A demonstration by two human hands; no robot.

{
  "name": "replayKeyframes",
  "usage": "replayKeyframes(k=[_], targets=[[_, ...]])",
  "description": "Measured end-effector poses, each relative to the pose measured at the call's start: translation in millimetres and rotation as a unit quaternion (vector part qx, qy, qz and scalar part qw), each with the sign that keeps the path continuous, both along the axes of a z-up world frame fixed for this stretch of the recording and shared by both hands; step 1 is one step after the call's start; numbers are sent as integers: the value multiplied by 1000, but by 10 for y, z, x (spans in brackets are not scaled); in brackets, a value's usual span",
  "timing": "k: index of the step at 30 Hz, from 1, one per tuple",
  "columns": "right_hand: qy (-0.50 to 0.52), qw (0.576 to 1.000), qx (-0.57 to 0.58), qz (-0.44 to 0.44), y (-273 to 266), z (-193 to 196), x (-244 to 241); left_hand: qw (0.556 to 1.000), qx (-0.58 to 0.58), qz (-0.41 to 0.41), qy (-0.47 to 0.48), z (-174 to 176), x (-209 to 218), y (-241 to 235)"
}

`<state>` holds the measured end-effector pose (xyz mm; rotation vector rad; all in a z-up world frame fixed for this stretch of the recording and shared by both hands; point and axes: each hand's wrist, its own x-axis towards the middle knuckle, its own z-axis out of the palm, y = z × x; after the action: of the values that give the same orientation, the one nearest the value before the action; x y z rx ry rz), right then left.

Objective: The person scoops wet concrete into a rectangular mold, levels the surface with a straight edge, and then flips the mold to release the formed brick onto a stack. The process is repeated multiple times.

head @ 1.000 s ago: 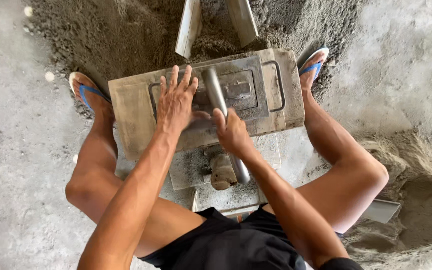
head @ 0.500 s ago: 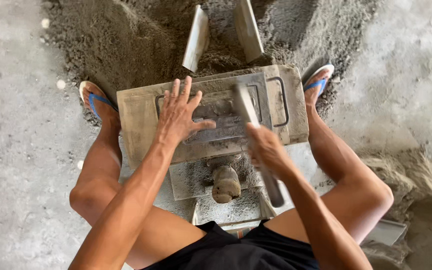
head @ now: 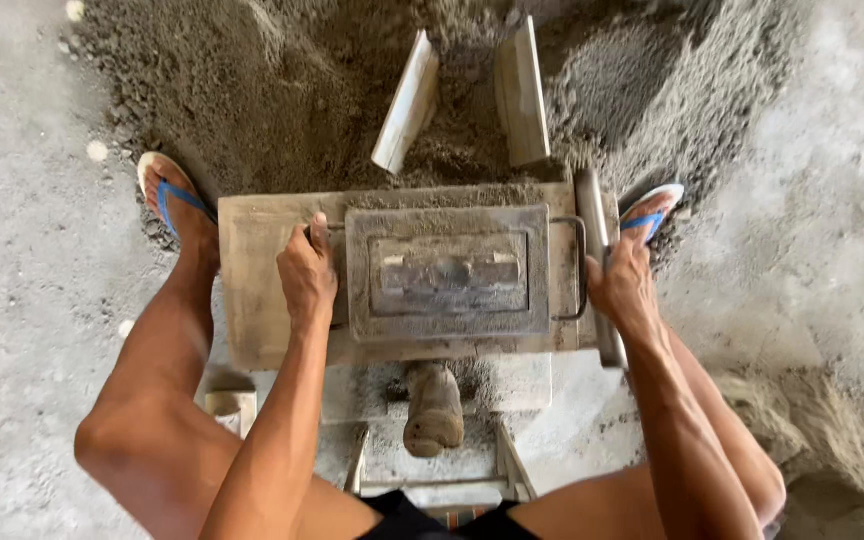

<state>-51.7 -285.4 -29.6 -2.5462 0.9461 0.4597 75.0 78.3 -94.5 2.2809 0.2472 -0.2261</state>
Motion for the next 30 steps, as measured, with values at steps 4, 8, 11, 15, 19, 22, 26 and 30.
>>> replayKeyframes(k=[4, 8, 11, 15, 19, 22, 26, 30], targets=[[-9, 1000, 9, -18, 72, 51, 129, 998, 32, -6, 55, 240, 48, -23], [-300, 953, 27, 34, 368, 157, 245, 998, -50, -25, 28, 77, 108, 95], [-359, 932, 46, -11, 572, 89, 345, 995, -79, -35, 44, 338, 2, 85], [-381, 920, 86, -23, 655, -24, 115, 994, -52, -24, 97, 961, -381, -23], [-283, 950, 127, -45, 623, 88, 136, 992, -52, 29, 114, 709, -974, 120], [-271, 944, 186, 37, 434, -43, 609, 978, -43, 147, 144, 465, -1023, 27], [-274, 945, 136, 117, 265, -17, 1364, 978, -86, 150, 114, 396, -53, -125], [-281, 948, 152, -2, 418, 267, 1271, 997, -15, -65, -37, 110, 1030, -115]])
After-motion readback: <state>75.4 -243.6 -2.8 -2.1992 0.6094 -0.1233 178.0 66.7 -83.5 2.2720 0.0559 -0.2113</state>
